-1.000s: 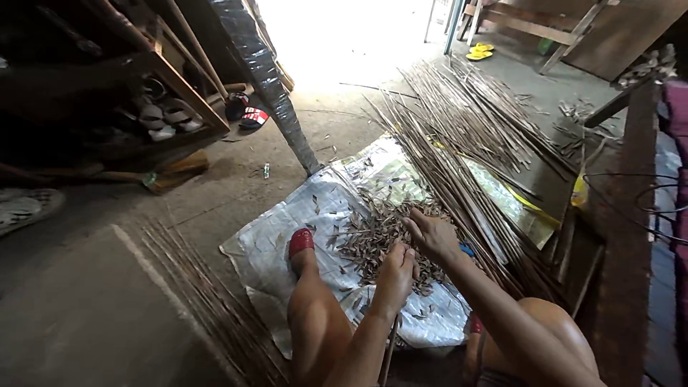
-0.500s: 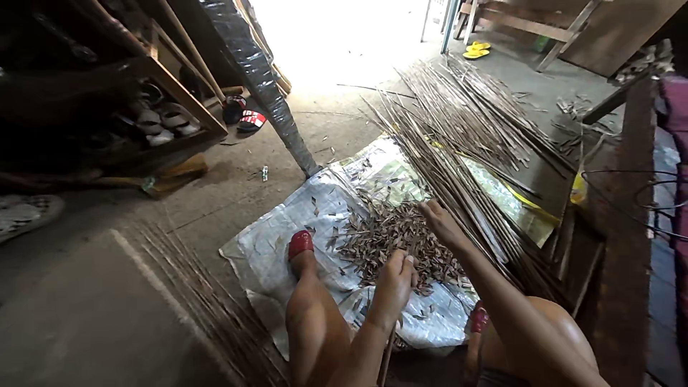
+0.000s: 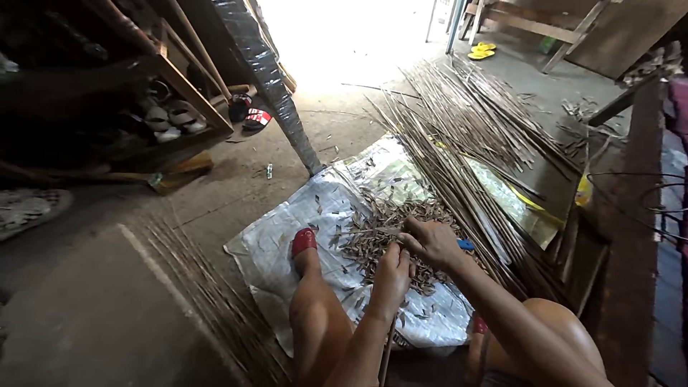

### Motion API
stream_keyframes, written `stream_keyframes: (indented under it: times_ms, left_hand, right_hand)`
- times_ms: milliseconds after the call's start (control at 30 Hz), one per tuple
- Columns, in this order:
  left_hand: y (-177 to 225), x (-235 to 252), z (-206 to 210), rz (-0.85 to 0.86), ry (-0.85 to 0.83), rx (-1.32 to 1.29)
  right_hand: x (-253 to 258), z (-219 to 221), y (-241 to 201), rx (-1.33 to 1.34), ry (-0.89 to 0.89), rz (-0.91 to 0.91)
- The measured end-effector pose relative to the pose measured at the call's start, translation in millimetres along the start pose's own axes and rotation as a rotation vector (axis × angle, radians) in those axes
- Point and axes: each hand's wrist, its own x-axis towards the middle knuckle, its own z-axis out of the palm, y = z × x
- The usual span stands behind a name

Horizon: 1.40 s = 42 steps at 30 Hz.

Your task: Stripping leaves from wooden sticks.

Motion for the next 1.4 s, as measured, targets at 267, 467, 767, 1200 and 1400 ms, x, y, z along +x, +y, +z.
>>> stream_keyframes:
  times_ms: [267,467,767,1200,1400]
  left_hand:
    - [2,-11,15,0.058,-0.098,0.14]
    - [6,0,-2,0.017,-0.042,-0.139]
    - [9,2,-7,-0.034,-0.113,-0.276]
    - [10,5,-12,-0.003,0.001,-0.231]
    - [12,4,-17,-0.027,-0.015,-0.264]
  right_hand:
    - [20,-7,20,0.38,0.03,0.459]
    - [10,-14,8,1.11,-0.151,0.476]
    - [2,-17,4,1.238,-0.17,0.428]
    - [1,-15,-3,1.152,-0.116,0.482]
    - [1,-11,1,1.233,-0.155,0.486]
